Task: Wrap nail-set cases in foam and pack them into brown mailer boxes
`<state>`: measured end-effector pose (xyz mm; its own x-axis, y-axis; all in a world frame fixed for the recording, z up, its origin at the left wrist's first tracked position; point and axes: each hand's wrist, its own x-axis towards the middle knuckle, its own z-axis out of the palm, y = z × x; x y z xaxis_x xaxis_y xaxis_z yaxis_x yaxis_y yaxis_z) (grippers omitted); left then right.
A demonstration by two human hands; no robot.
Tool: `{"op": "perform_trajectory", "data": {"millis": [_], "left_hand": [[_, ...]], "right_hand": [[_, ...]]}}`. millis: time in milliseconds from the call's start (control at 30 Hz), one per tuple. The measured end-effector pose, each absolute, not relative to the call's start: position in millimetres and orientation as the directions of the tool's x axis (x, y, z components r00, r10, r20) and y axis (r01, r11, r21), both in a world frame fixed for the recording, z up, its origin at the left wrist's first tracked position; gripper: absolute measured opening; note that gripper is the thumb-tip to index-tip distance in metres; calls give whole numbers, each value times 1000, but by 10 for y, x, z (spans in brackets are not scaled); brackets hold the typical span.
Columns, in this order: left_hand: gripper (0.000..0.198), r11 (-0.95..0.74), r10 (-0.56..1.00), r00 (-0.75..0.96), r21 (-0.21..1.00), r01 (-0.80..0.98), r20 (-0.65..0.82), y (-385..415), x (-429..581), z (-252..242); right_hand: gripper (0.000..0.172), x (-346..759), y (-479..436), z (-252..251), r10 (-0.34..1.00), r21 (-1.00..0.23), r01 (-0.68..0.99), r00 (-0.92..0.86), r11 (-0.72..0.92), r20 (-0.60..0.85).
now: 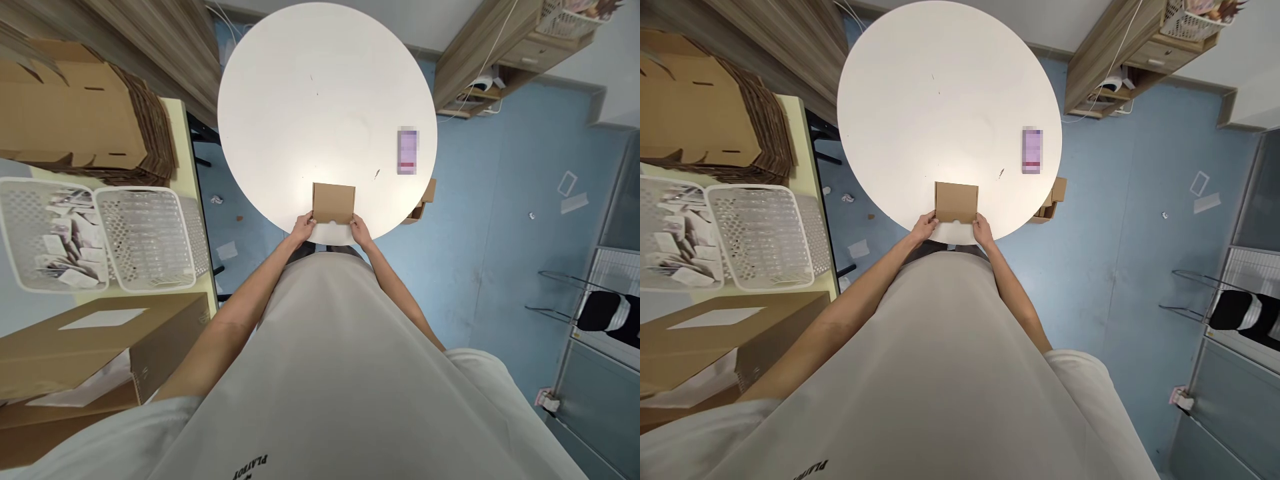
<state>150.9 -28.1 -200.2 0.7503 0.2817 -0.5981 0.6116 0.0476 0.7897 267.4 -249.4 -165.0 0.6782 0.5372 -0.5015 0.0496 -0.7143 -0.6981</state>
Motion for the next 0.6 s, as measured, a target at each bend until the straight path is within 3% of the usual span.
{"op": "perform_trajectory", "data": {"millis": [167,300,600], "left_hand": [[57,1,276,782,814,581,-559,-282,1527,-2074],[47,-79,384,735,773,629,-559,-241,1560,-2124],[36,-213,402,768,765,607,-498,-152,1618,-2099]], "right_hand": [[66,2683,-2436,-1637,455,-712,-104,704,-694,-546],[68,2712,-2431,-1666,391,-678,-169,707,-715,-589],[65,2774,-2409,-1717,406,-692,-112,738,-713,-539]]}}
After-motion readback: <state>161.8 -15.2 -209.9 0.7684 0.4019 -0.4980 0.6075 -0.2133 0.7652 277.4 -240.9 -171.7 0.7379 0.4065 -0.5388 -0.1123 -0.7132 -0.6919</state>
